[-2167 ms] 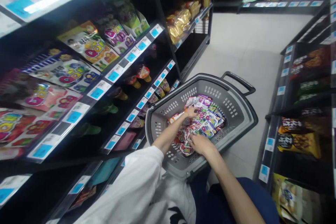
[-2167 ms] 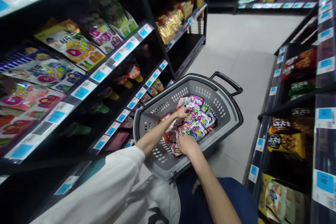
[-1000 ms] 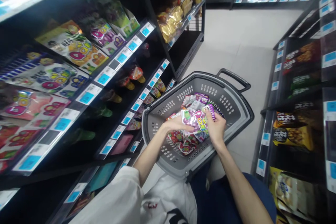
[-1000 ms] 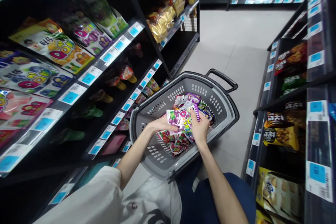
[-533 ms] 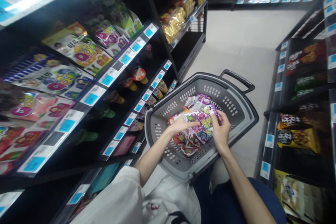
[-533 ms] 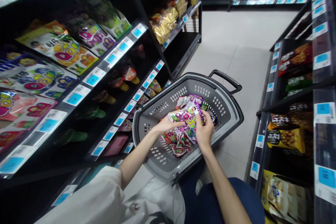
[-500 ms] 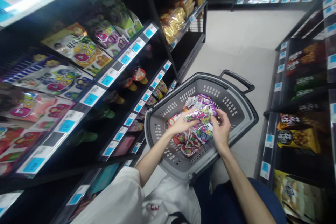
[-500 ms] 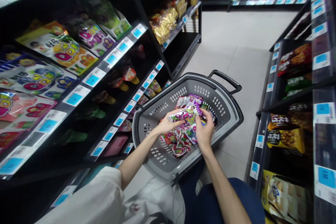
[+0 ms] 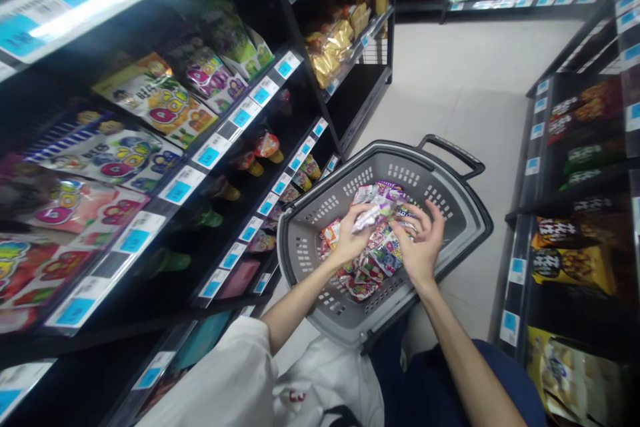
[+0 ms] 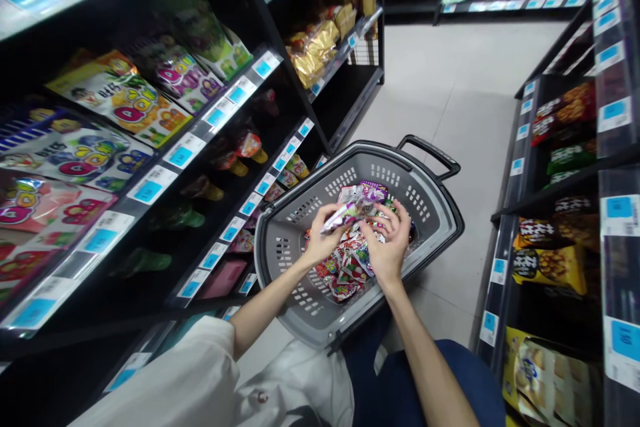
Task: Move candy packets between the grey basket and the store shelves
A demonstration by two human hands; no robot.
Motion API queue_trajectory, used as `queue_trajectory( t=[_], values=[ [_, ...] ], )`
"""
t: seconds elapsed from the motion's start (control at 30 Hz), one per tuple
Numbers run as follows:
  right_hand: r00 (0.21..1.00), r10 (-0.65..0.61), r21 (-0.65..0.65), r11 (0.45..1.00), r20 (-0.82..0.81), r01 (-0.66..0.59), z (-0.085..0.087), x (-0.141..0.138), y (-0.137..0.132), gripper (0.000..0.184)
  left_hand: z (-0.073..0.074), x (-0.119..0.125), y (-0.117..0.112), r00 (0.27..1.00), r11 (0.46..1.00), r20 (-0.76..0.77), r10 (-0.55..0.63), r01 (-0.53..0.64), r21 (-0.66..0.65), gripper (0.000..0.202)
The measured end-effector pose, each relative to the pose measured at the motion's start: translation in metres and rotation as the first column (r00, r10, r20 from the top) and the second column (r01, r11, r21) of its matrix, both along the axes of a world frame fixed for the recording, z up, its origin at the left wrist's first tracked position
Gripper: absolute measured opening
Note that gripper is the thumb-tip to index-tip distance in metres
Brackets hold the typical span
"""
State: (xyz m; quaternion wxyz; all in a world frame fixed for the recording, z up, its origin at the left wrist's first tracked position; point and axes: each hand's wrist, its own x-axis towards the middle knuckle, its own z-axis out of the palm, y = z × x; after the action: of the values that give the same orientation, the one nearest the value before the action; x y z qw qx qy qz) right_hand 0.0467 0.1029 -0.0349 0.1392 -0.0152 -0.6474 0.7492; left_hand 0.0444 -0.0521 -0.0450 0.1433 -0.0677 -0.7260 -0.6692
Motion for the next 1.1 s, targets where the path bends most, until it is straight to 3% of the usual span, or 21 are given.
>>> queue_trajectory(
  t=[0.03, 0.1, 0.17, 0.2, 0.23, 0.3, 0.4, 0.47, 0.53, 0.6, 0.63, 0.67, 0.7, 0.73, 0.8, 0.83, 0.87, 0.93, 1.0, 1.1],
  values=[
    [1.0, -0.02, 0.022, 1.0, 0.022, 0.02, -0.002, 0.0, 0.0, 0.077, 0.0, 0.0, 0.006, 0.99, 0.981, 0.138, 0.036, -0.062, 0.184, 0.049],
    [0.994, -0.02, 0.063, 0.998, 0.109, 0.013, -0.008, -0.001, -0.001, 0.075, -0.001, -0.002, 0.016, 0.919, 0.85, 0.391, -0.045, -0.17, 0.498, 0.056],
    [0.967, 0.135, 0.017, 0.99, 0.216, -0.142, -0.013, -0.002, -0.001, 0.064, -0.003, -0.003, 0.021, 0.819, 0.701, 0.525, -0.233, -0.233, 0.674, 0.05],
    [0.94, 0.238, -0.021, 0.971, 0.243, -0.24, -0.015, -0.002, -0.001, 0.06, -0.003, -0.003, 0.021, 0.772, 0.659, 0.557, -0.306, -0.251, 0.709, 0.044],
    [0.917, 0.311, -0.04, 0.949, 0.249, -0.312, -0.016, -0.002, 0.0, 0.056, -0.003, -0.003, 0.021, 0.741, 0.644, 0.572, -0.353, -0.251, 0.723, 0.04],
    [0.917, 0.321, -0.006, 0.944, 0.236, -0.329, -0.017, -0.001, 0.001, 0.052, -0.003, -0.002, 0.02, 0.744, 0.672, 0.557, -0.369, -0.2, 0.713, 0.039],
    [0.961, 0.151, 0.121, 0.976, 0.231, -0.182, -0.02, -0.001, 0.007, 0.05, -0.003, -0.003, 0.015, 0.827, 0.785, 0.478, -0.296, -0.074, 0.615, 0.046],
    [0.974, 0.044, 0.277, 0.955, 0.222, -0.106, -0.026, -0.002, 0.011, 0.052, -0.002, -0.006, 0.009, 0.898, 0.873, 0.378, -0.224, 0.012, 0.488, 0.052],
    [0.985, 0.003, 0.469, 0.879, 0.172, -0.084, -0.036, -0.004, 0.012, 0.057, 0.003, -0.01, -0.001, 0.97, 0.955, 0.222, -0.096, 0.027, 0.296, 0.066],
    [0.991, 0.084, 0.591, 0.797, 0.101, -0.127, -0.046, -0.005, 0.011, 0.059, 0.014, -0.014, -0.016, 0.998, 0.998, 0.069, 0.0, -0.004, 0.064, 0.079],
    [0.986, 0.158, 0.623, 0.766, 0.059, -0.16, -0.05, -0.005, 0.009, 0.057, 0.023, -0.015, -0.024, 0.999, 0.998, 0.031, -0.016, 0.018, -0.063, 0.08],
    [0.969, 0.245, 0.645, 0.739, 0.014, -0.196, -0.052, -0.004, 0.007, 0.053, 0.032, -0.016, -0.033, 0.995, 0.975, 0.038, -0.091, 0.097, -0.199, 0.077],
    [0.944, 0.327, 0.662, 0.714, -0.028, -0.228, -0.053, -0.002, 0.005, 0.048, 0.041, -0.017, -0.041, 0.974, 0.917, 0.093, -0.205, 0.225, -0.33, 0.072],
    [0.912, 0.405, 0.677, 0.69, -0.066, -0.258, -0.053, -0.001, 0.003, 0.044, 0.05, -0.017, -0.049, 0.929, 0.819, 0.185, -0.32, 0.369, -0.44, 0.067],
    [0.83, 0.546, 0.697, 0.638, -0.111, -0.327, -0.049, 0.003, 0.0, 0.039, 0.061, -0.018, -0.06, 0.8, 0.57, 0.381, -0.463, 0.598, -0.563, 0.06],
    [0.793, 0.599, 0.701, 0.614, -0.114, -0.363, -0.046, 0.004, -0.002, 0.039, 0.063, -0.018, -0.064, 0.749, 0.47, 0.448, -0.488, 0.658, -0.588, 0.058],
    [0.767, 0.633, 0.702, 0.593, -0.104, -0.394, -0.042, 0.006, -0.004, 0.039, 0.064, -0.018, -0.067, 0.719, 0.405, 0.489, -0.493, 0.687, -0.603, 0.056],
    [0.746, 0.664, 0.696, 0.56, -0.053, -0.449, -0.035, 0.008, -0.008, 0.039, 0.065, -0.018, -0.072, 0.7, 0.347, 0.516, -0.494, 0.703, -0.621, 0.053],
    [0.755, 0.656, 0.683, 0.554, -0.007, -0.475, -0.029, 0.009, -0.011, 0.043, 0.074, -0.02, -0.082, 0.717, 0.345, 0.508, -0.478, 0.685, -0.642, 0.049],
    [0.788, 0.606, 0.7, 0.518, 0.106, -0.492, -0.032, 0.008, -0.01, 0.051, 0.116, -0.032, -0.113, 0.806, 0.441, 0.415, -0.422, 0.582, -0.683, 0.038]
  ],
)
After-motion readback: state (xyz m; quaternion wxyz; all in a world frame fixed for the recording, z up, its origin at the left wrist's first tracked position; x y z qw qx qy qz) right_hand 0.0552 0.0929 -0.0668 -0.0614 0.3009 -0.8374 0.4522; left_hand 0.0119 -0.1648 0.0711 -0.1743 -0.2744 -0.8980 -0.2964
